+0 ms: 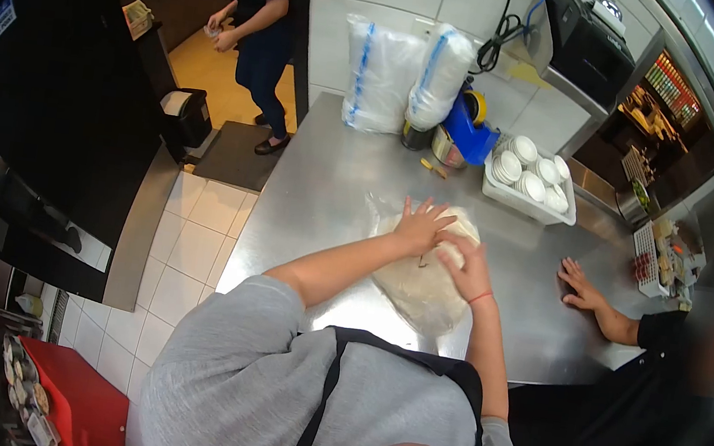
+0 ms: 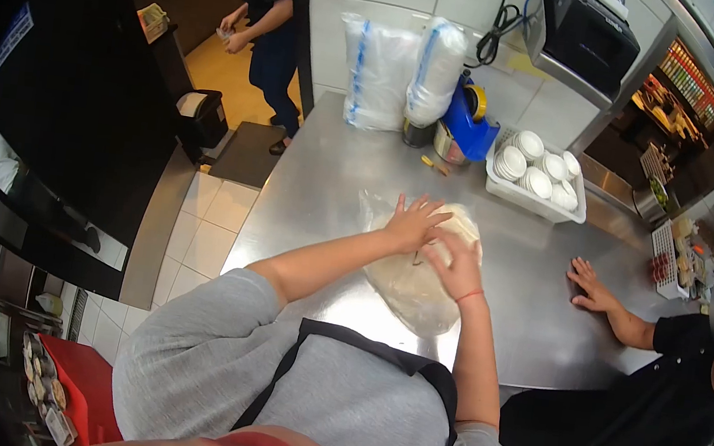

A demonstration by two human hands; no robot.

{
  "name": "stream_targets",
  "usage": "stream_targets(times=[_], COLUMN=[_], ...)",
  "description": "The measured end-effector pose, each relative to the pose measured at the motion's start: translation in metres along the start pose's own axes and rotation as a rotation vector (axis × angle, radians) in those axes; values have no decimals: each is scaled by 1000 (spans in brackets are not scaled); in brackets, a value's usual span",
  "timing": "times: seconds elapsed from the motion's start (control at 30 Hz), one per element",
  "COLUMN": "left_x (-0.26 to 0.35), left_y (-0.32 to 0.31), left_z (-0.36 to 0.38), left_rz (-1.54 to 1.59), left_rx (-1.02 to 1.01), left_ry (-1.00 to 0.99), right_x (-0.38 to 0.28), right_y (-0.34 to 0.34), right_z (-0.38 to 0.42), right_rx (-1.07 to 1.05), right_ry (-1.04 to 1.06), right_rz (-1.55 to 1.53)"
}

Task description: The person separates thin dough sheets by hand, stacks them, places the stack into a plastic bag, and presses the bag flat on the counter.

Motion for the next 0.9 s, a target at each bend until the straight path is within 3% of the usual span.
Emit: stream_targets(times=[0.03, 0.1, 0.13, 0.2, 0.23, 0.9], left_x=[7, 12, 11, 2, -5, -5], left_y=[17, 30, 25, -10, -36, -31], left_z=[2, 7, 13, 21, 33, 37], left_rz=[30, 71, 72, -34, -128, -158], left_rx=[158, 360, 360, 169, 160, 225], left_ry=[-5, -1, 11, 60, 10, -2], right_x=[1, 19, 31, 81, 99, 97], right_y=[3, 19, 7, -37, -66, -69], right_z=[-12, -27, -33, -48, -43, -36], right_rx=[-1, 330, 319, 194, 30, 93], right_ry=[15, -135, -132, -429, -461, -346], right_rz=[-3, 54, 52, 358, 512, 483])
Point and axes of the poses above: each hand's wrist, its own z-axis away from the middle knuckle, its own y-axis out of the back of the hand, x = y × z, the point moved 6 cm from there along -z, towards the middle knuckle, and after that the axes turned 9 degrees about -y, right-handed, at the moved point
